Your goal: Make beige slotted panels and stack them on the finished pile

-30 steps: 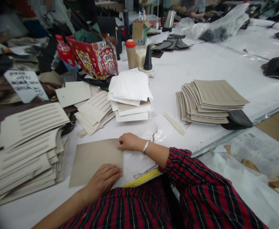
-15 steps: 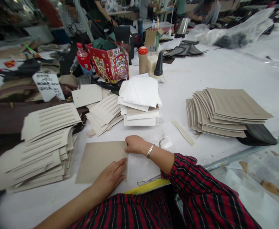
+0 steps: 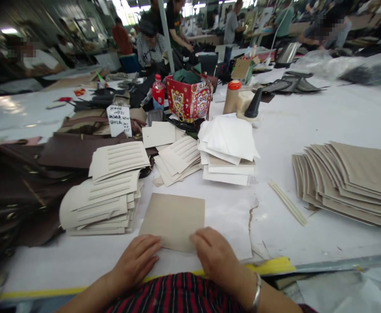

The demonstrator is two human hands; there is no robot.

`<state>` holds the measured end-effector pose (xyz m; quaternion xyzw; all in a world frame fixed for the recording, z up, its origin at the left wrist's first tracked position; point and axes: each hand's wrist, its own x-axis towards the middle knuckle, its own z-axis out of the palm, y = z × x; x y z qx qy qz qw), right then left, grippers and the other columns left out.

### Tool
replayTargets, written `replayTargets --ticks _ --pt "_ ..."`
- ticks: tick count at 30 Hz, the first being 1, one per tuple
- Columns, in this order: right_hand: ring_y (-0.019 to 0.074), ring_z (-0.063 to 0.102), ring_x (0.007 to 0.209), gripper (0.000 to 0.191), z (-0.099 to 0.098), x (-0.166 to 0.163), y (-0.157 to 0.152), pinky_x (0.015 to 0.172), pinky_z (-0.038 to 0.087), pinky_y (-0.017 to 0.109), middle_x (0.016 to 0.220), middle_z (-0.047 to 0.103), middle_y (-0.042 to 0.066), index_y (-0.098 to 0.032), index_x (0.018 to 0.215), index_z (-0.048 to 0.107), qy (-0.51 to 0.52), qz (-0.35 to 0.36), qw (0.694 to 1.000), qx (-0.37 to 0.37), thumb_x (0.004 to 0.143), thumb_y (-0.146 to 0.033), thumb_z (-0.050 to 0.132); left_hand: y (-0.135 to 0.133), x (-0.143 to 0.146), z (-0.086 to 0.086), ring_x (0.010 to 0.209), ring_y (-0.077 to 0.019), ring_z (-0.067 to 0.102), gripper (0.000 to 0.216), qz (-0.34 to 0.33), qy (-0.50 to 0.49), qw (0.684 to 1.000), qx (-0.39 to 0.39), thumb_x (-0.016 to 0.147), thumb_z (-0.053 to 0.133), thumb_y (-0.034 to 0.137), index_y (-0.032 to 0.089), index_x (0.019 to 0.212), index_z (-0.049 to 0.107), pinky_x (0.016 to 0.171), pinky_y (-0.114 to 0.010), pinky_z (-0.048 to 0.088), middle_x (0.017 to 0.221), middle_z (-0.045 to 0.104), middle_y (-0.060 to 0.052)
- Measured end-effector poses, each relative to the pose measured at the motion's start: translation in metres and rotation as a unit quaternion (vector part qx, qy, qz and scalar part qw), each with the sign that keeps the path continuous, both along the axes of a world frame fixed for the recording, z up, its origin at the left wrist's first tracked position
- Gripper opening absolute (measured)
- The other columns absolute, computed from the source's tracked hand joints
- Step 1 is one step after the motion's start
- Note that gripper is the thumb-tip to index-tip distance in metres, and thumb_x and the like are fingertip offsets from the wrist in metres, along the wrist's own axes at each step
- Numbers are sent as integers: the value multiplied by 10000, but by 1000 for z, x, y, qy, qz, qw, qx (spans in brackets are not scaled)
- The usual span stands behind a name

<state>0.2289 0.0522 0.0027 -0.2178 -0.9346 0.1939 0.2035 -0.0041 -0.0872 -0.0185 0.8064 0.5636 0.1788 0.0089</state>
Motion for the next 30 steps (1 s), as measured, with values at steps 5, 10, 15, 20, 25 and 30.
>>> replayTargets --ticks 5,10,15,20,25,30 --pt "177 483 831 282 -21 -3 -44 741 422 332 922 578 70 -189 1059 544 -97 31 995 1 809 -110 440 -22 -26 -20 1004 -208 523 334 6 57 998 7 830 478 263 199 1155 522 859 -357 437 1111 583 -84" --pt "166 504 837 250 -5 -9 -36 769 445 341 889 569 61 -194 1013 560 -70 -82 994 -17 827 -127 408 7 -20 -16 937 -191 555 290 8 19 999 49 837 462 302 208 1097 550 804 -326 460 1048 608 -72" --pt "217 388 1171 439 -19 -45 -17 920 405 411 1235 457 153 -117 1278 362 -22 -190 979 69 839 -145 349 69 13 -10 1232 -244 339 482 18 17 998 54 854 393 305 121 1298 348 996 -424 307 1321 418 -122" --pt "259 258 1272 477 -56 -62 1 999 291 457 1341 370 166 -77 1284 368 -98 -232 961 114 840 -250 398 97 19 -25 1266 -224 291 505 46 42 998 -20 863 348 402 164 1308 344 1037 -435 225 1359 380 -79" --pt "285 243 1273 612 -51 -54 7 1001 251 484 1366 321 189 -56 1304 332 -133 -247 955 96 826 -425 432 91 -12 -27 1268 -237 289 553 169 34 984 -34 850 375 431 135 1315 328 1035 -446 217 1359 371 -112" --pt "276 320 1219 474 -30 -45 0 990 248 501 1280 429 182 -73 1254 399 -109 -257 958 69 855 -330 403 72 -22 -21 1218 -278 361 463 212 15 977 -3 855 391 359 139 1262 408 1009 -511 224 1288 455 -141"
